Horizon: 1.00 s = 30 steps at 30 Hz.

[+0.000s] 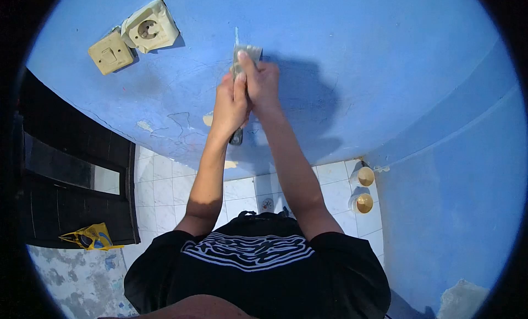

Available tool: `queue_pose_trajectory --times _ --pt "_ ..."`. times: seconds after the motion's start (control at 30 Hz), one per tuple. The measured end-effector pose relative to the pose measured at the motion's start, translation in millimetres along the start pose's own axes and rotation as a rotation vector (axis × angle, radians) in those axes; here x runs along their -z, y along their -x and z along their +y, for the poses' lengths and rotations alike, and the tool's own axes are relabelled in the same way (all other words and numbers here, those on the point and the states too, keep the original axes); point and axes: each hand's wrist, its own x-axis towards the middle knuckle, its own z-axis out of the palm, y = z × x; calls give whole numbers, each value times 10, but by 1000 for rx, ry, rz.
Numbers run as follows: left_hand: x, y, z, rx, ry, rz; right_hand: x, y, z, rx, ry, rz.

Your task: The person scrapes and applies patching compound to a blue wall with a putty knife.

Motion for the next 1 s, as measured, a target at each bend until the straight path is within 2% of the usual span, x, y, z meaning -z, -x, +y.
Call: queue_pose_trajectory --times 0.03,0.07,0.13,0.23,0.37,0.43,0.47,0.53,0.67,0.73,0.83,0.97,1.0 --pt "5 42 -13 -180 -67 88 -18 82 101 -60 -76 10" --pt "34 68 -16 -182 -69 90 -26 103 162 -116 -153 18" --pt "105 136 149 292 9 -70 18 93 148 -136 -167 -14" --pt "98 128 101 244 -51 -71 27 -16 217 -134 -177 -40" --pt "112 177 142 302 -8 -74 16 70 139 -119 -173 -49" --pt "143 213 278 487 259 -144 52 70 116 -164 -119 -61" --pt "157 278 284 490 259 -141 76 69 112 -205 -58 -67" --pt "207 375 251 600 493 -131 47 56 148 -166 -71 -56" --pt "186 385 147 568 375 -173 38 97 189 -117 -63 -35" --pt "58 364 119 476 244 -88 63 150 194 -83 -38 -68" --pt "15 326 131 517 245 -77 96 126 139 -52 -22 -108" --pt "-9 76 270 432 249 -97 25 -14 -138 -35 8 -85" --pt "-42 128 147 425 244 -94 43 14 -26 -30 3 -91"
